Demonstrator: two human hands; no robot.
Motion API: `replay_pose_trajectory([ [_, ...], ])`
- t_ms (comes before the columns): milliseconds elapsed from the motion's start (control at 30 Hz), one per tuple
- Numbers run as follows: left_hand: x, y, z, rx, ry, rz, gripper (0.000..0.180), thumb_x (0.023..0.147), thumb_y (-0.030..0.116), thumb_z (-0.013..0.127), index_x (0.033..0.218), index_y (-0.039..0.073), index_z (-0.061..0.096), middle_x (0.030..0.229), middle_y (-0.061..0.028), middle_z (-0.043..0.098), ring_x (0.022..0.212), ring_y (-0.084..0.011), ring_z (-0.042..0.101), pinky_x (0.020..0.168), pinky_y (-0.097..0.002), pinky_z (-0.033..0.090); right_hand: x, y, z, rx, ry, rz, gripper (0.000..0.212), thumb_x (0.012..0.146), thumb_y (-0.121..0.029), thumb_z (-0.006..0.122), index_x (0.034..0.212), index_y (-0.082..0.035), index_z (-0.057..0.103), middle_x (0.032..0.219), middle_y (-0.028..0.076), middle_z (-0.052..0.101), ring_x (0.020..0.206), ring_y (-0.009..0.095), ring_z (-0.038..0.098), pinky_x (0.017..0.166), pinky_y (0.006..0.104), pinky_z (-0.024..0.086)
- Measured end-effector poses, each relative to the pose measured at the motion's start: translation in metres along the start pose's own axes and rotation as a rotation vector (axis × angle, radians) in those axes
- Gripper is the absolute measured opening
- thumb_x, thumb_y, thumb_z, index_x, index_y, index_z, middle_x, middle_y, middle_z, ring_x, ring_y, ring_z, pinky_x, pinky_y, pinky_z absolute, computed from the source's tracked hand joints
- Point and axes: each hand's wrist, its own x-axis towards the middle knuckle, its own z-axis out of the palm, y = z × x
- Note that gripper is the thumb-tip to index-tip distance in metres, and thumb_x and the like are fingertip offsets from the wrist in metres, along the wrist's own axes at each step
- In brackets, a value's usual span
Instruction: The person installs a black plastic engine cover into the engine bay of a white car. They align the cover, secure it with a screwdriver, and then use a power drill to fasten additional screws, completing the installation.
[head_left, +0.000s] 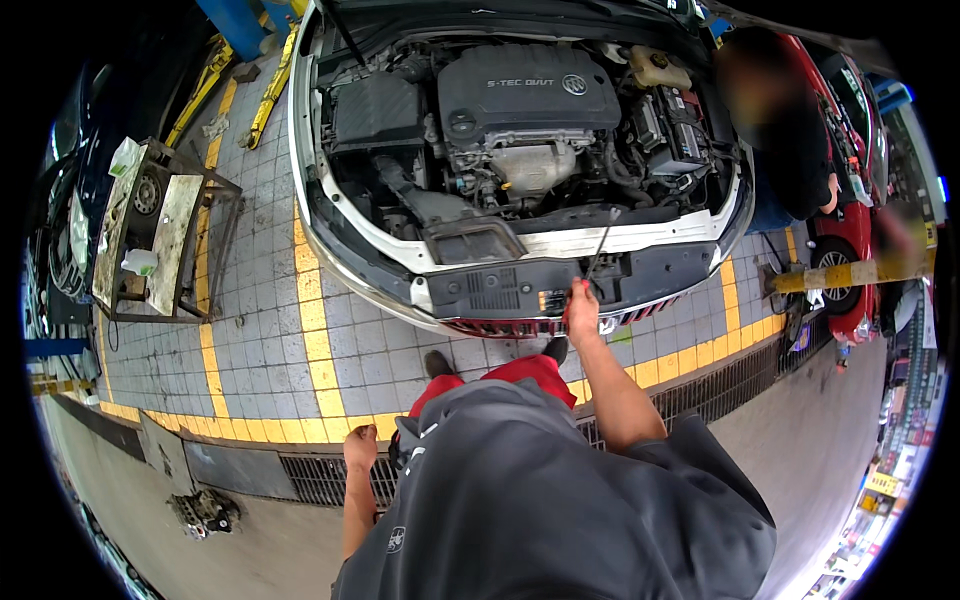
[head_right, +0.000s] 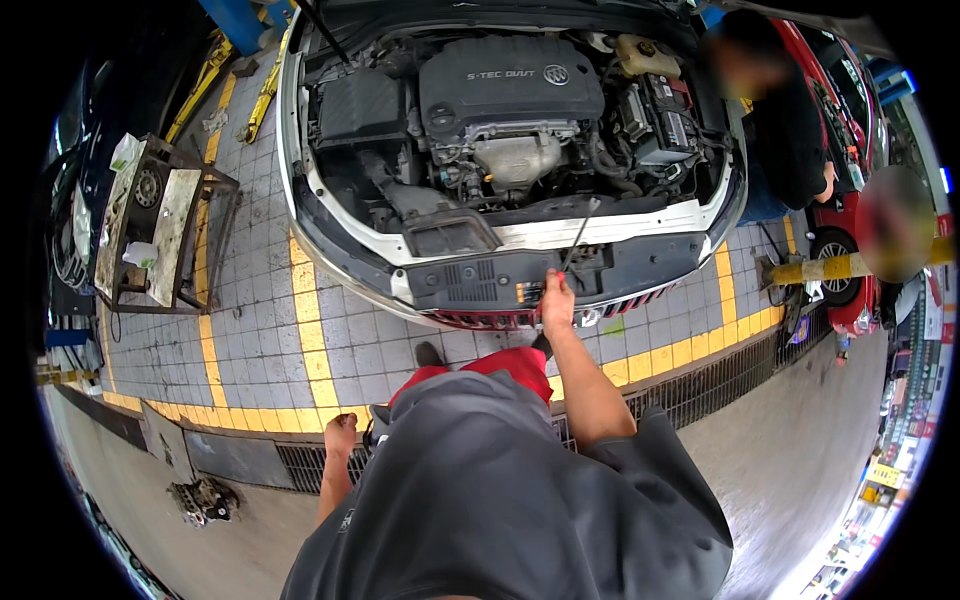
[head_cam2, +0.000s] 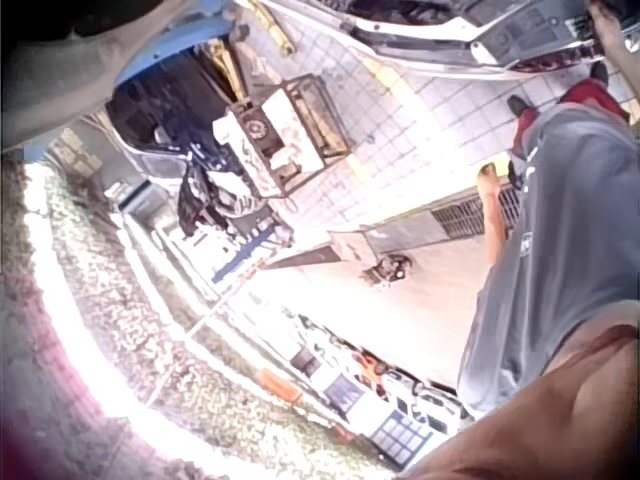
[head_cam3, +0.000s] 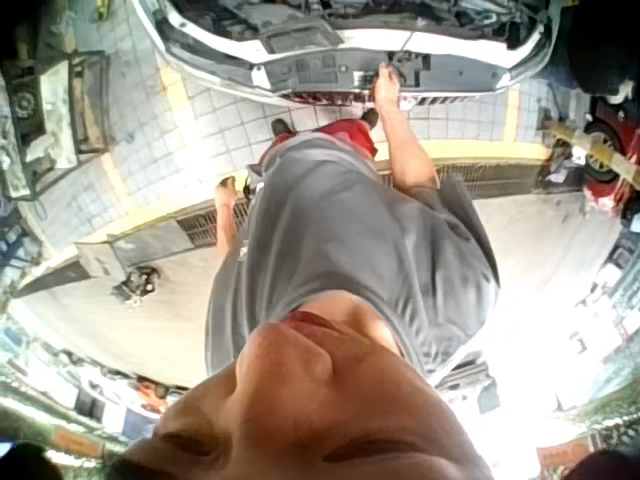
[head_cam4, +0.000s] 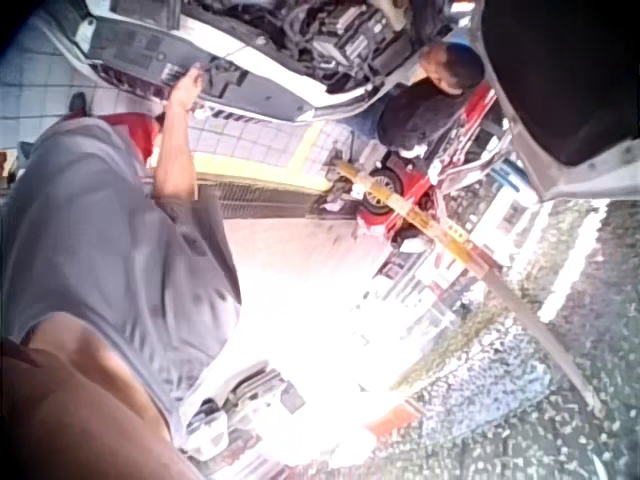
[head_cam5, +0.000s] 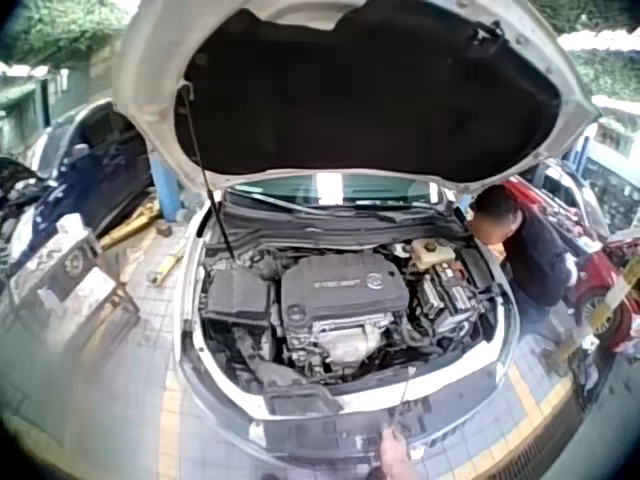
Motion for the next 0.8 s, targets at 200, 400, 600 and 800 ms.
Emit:
replay_pose_trajectory([
  [200, 0.04, 0.06, -0.111, 0.131, -0.062, 0.108, 0.04, 0.102, 0.038, 0.067, 0.108, -0.001, 0.075, 0.094, -0.0184, 0.078, 0.088, -0.0342, 0.076, 0.08, -0.0426, 0.057, -0.027, 0.005, 0.031, -0.076, 0.206, -0.004, 0.052, 0.102, -0.05, 0.063, 0.107, 0.0, 0.072, 0.088, 0.005, 0.068, 0.082, 0.018, 0.059, 0.079, 0.0355, 0.049],
  [400, 0.069, 0.095, -0.128, 0.133, -0.096, 0.164, 0.039, 0.103, 0.035, 0.065, 0.112, -0.001, 0.075, 0.094, -0.0179, 0.079, 0.085, -0.0322, 0.076, 0.078, -0.0397, 0.057, -0.022, -0.004, 0.063, -0.215, 0.412, -0.034, 0.061, 0.103, -0.053, 0.059, 0.116, 0.005, 0.069, 0.098, 0.017, 0.074, 0.087, 0.028, 0.069, 0.083, 0.0429, 0.053],
  [600, 0.05, 0.125, -0.116, 0.0, -0.059, 0.115, 0.034, 0.106, 0.03, 0.067, 0.115, -0.002, 0.075, 0.091, -0.0159, 0.078, 0.083, -0.0213, 0.074, 0.077, -0.0358, 0.056, 0.019, 0.018, 0.067, -0.416, 0.435, -0.005, 0.055, 0.1, -0.048, 0.068, 0.12, 0.003, 0.064, 0.101, 0.016, 0.072, 0.088, 0.028, 0.069, 0.078, 0.0418, 0.055],
  [800, 0.047, 0.157, -0.113, 0.036, -0.085, 0.069, 0.034, 0.106, 0.029, 0.067, 0.118, -0.002, 0.075, 0.095, -0.014, 0.079, 0.084, -0.0187, 0.073, 0.079, -0.0338, 0.057, 0.033, 0.025, 0.052, -0.678, 0.359, -0.016, 0.054, 0.094, -0.044, 0.077, 0.113, 0.004, 0.065, 0.107, 0.023, 0.075, 0.1, 0.037, 0.074, 0.091, 0.0443, 0.056],
])
